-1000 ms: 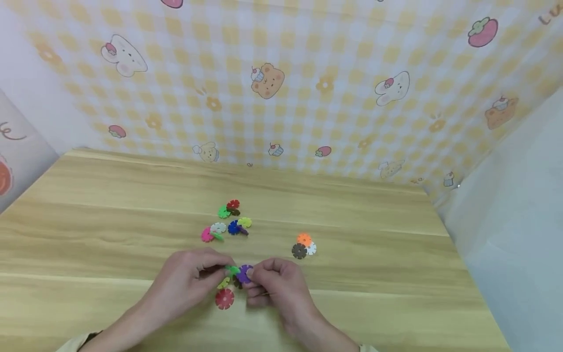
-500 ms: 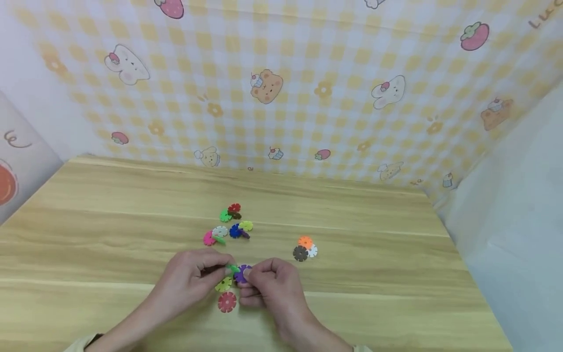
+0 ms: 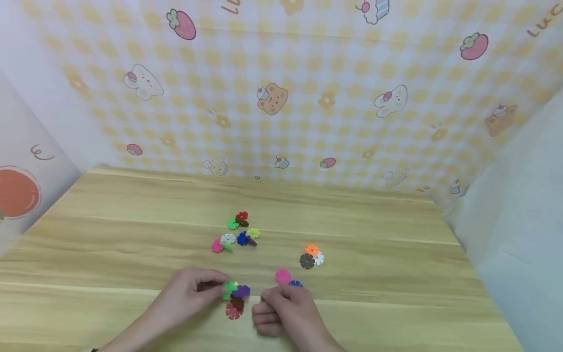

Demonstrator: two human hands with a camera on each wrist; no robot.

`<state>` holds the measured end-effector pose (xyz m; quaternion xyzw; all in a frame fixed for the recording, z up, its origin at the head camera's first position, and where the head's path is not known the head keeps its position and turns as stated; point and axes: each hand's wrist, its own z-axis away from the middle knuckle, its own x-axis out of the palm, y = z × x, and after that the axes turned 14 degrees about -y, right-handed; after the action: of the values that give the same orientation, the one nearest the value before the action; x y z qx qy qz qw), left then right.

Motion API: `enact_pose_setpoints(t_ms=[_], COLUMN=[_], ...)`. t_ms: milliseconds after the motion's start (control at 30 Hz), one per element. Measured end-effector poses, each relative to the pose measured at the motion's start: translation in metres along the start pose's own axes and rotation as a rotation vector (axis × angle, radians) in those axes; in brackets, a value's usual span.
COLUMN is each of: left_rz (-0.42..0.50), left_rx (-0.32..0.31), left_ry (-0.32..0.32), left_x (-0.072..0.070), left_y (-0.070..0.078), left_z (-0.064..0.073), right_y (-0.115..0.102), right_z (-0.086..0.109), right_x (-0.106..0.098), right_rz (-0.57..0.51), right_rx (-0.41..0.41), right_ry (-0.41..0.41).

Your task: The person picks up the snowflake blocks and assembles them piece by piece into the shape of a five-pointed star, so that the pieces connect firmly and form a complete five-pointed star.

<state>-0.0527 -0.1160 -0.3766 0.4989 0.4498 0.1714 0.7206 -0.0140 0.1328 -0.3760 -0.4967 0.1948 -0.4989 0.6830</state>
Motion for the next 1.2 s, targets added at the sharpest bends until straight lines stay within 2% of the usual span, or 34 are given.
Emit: enact_pose_setpoints(t_ms=[133, 200, 367, 433, 500, 700, 767, 967, 1067, 1200], left_rz=[0.033, 0.047, 0.198, 0.274, 0.300, 0.291, 0.269, 0.132, 0.114, 0.070], left_rx=[-0.063, -0.114, -0.214, -0.240, -0.259, -0.265, -0.267, -0.261, -0.250, -0.229], left_ry=[0.044, 0.078, 0.077, 0.058, 0.049, 0.067, 0.075, 0.076, 0.073, 0.095], left_x=[-0.020, -0.033, -0.056, -0.060, -0.063, -0.064, -0.065, -0.070, -0.072, -0.071], left_y=[-0.013, -0.018, -0.029, -0.033, -0.036, -0.040, -0.040, -0.040, -0.040, -0.040], left_z=[0.004, 0.005, 0.005, 0.004, 0.002, -0.008, -0.007, 0.001, 0.004, 0.006], right_y=[0.008, 0.010, 0.012, 0.012, 0.011, 0.005, 0.002, -0.004, -0.004, -0.003], right_z=[0.014, 0.018, 0.025, 0.026, 0.028, 0.034, 0.033, 0.026, 0.021, 0.013], right_x=[-0.019, -0.026, -0.037, -0.041, -0.048, -0.066, -0.070, -0.071, -0.068, -0.064], right_rz=[0.037, 0.037, 0.031, 0.040, 0.057, 0.071, 0.090, 0.308, 0.516, 0.868], right_rx=[0.053, 0.075, 0.086, 0.082, 0.068, 0.064, 0.062, 0.026, -0.047, -0.182], right_ry=[-0.021, -0.024, -0.028, -0.030, -0.029, 0.040, 0.061, 0.086, 0.126, 0.212])
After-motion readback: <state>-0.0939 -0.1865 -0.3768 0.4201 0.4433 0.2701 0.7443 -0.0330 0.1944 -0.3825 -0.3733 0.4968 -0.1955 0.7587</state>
